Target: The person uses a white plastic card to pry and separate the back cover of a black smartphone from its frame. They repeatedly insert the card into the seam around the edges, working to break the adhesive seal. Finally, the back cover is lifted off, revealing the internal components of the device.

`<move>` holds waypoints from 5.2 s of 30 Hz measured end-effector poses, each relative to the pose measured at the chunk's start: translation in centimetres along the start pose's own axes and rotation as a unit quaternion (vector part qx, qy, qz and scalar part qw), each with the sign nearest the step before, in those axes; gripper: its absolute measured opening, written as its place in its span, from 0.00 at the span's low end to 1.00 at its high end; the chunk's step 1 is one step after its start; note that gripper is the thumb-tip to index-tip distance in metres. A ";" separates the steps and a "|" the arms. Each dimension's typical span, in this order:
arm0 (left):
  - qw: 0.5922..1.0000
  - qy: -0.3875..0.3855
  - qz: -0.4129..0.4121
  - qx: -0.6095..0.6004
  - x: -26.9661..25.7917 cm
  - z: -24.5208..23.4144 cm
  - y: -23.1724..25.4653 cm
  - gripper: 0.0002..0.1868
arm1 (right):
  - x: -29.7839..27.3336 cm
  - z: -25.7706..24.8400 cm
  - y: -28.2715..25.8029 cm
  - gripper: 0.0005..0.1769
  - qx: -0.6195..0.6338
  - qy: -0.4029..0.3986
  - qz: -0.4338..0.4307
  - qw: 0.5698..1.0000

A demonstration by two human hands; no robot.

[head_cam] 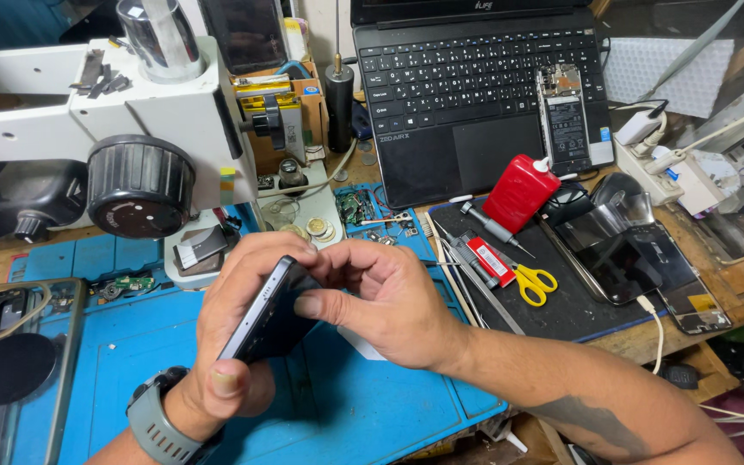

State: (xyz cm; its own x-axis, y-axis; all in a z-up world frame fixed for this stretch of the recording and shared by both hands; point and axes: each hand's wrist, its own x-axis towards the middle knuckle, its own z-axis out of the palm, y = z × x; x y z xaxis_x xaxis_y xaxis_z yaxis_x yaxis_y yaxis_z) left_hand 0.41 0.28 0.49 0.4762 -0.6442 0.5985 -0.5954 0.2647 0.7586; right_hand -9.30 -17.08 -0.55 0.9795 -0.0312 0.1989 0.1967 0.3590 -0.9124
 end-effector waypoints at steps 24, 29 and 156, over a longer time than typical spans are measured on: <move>0.999 -0.038 -0.021 -0.001 -0.2 -0.3 0.2 0.53 | 0.1 -0.9 -0.6 0.09 -0.030 -0.017 0.011 0.999; 0.999 -0.032 -0.005 0.019 -0.1 -0.7 0.3 0.50 | 0.2 -0.5 -0.3 0.08 -0.065 0.030 0.015 0.997; 0.998 0.067 0.008 0.010 -1.3 1.2 0.7 0.49 | 0.6 -1.8 2.0 0.08 0.120 -0.090 0.057 0.987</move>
State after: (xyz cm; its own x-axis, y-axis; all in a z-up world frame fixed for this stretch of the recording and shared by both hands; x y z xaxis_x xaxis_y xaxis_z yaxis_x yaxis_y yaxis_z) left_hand -1.37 0.49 -0.08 0.5484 -0.5375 0.6406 -0.6153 0.2594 0.7444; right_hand -8.22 -18.08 -2.91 0.9669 0.1817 0.1794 0.0475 0.5623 -0.8256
